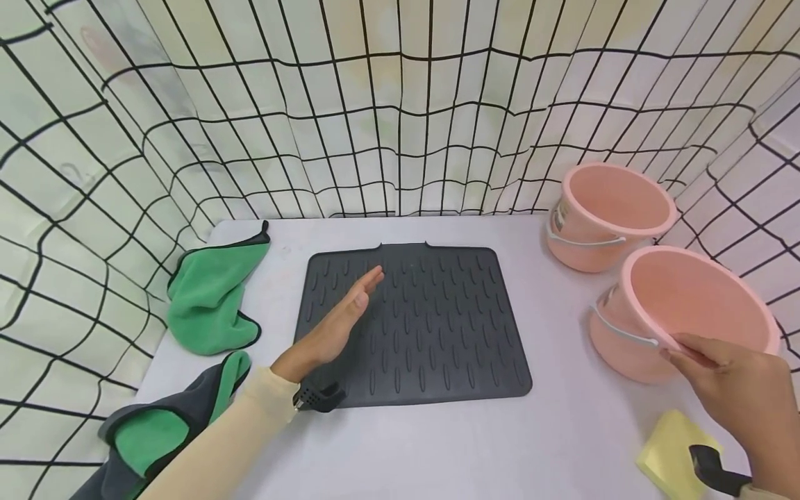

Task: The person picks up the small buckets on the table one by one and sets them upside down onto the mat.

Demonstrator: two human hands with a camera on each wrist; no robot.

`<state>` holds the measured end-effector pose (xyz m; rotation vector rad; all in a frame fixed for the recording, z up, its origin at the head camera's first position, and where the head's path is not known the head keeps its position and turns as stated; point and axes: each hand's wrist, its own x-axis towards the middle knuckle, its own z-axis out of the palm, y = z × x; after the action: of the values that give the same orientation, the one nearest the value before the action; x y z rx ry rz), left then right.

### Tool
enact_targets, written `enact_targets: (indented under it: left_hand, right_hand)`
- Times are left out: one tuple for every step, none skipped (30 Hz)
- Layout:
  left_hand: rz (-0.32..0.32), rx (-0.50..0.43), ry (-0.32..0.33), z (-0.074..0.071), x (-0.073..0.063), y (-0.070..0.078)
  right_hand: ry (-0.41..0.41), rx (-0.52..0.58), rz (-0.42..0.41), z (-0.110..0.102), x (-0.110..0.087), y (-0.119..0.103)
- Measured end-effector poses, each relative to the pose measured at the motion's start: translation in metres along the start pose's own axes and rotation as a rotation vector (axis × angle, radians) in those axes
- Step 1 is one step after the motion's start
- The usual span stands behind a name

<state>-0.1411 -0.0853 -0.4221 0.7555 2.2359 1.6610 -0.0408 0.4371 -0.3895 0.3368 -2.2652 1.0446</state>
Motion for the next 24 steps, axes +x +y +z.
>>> enact_targets:
  left_hand:
    - [0.004, -0.003, -0.002, 0.001, 0.0, 0.0]
    - [0.007, -0.007, -0.003, 0.002, -0.001, 0.0]
    - [0.008, -0.009, -0.005, 0.003, -0.001, 0.0]
    - [0.011, -0.014, -0.007, 0.005, -0.002, 0.0]
    - [0.013, -0.019, -0.007, 0.006, -0.002, 0.0]
    - [0.015, -0.025, -0.01, 0.008, -0.003, -0.001]
    - [0.019, -0.033, -0.014, 0.01, -0.003, -0.001]
    - [0.024, -0.04, -0.02, 0.012, -0.003, 0.0]
    - [0.029, -0.045, -0.027, 0.014, -0.003, -0.001]
    - [0.032, -0.051, -0.034, 0.016, -0.003, 0.0]
    - [0.036, -0.059, -0.041, 0.018, -0.003, 0.001]
    - [0.039, -0.067, -0.047, 0.02, -0.003, 0.001]
    - [0.041, -0.073, -0.052, 0.023, -0.003, 0.002]
    - [0.043, -0.079, -0.055, 0.025, -0.003, 0.002]
    - [0.042, -0.085, -0.058, 0.026, -0.003, 0.002]
    - [0.04, -0.09, -0.061, 0.028, -0.003, 0.003]
    - [0.039, -0.094, -0.064, 0.03, -0.002, 0.002]
    - [0.039, -0.096, -0.068, 0.032, -0.002, 0.002]
    - [0.036, -0.099, -0.071, 0.034, -0.002, 0.002]
    - [0.033, -0.103, -0.073, 0.036, -0.001, 0.001]
    - [0.027, -0.104, -0.073, 0.038, -0.001, 0.0]
    - [0.023, -0.105, -0.072, 0.04, -0.001, -0.001]
    - [0.017, -0.11, -0.069, 0.042, -0.001, -0.003]
    - [0.013, -0.117, -0.066, 0.044, -0.001, -0.004]
  right_hand:
    - [0.01, -0.004, -0.006, 0.001, 0.0, -0.002]
    - [0.019, -0.007, -0.01, 0.003, 0.0, -0.004]
    - [0.027, 0.004, -0.006, 0.004, 0.0, -0.006]
    - [0.036, 0.01, -0.001, 0.006, 0.0, -0.009]
    - [0.045, 0.006, -0.002, 0.008, 0.0, -0.012]
    - [0.052, -0.004, -0.008, 0.009, 0.0, -0.016]
    - [0.057, -0.02, -0.02, 0.011, 0.001, -0.02]
    - [0.067, -0.027, -0.034, 0.014, 0.002, -0.024]
    - [0.078, -0.036, -0.05, 0.017, 0.003, -0.028]
    - [0.089, -0.03, -0.07, 0.02, 0.004, -0.032]
    - [0.099, -0.037, -0.087, 0.023, 0.006, -0.036]
    - [0.11, -0.033, -0.105, 0.026, 0.007, -0.04]
    - [0.125, -0.01, -0.103, 0.031, 0.008, -0.044]
    - [0.136, 0.015, -0.093, 0.036, 0.009, -0.049]
    - [0.14, 0.031, -0.074, 0.04, 0.009, -0.054]
    - [0.142, 0.051, -0.062, 0.045, 0.01, -0.057]
    - [0.146, 0.057, -0.042, 0.051, 0.01, -0.061]
    - [0.147, 0.069, -0.018, 0.056, 0.01, -0.065]
    - [0.147, 0.098, 0.015, 0.062, 0.01, -0.069]
    - [0.144, 0.126, 0.036, 0.069, 0.01, -0.071]
    - [0.141, 0.146, 0.051, 0.076, 0.011, -0.075]
    - [0.141, 0.218, 0.063, 0.084, 0.011, -0.077]
    - [0.141, 0.294, 0.08, 0.092, 0.012, -0.08]
    - [0.14, 0.384, 0.092, 0.1, 0.012, -0.083]
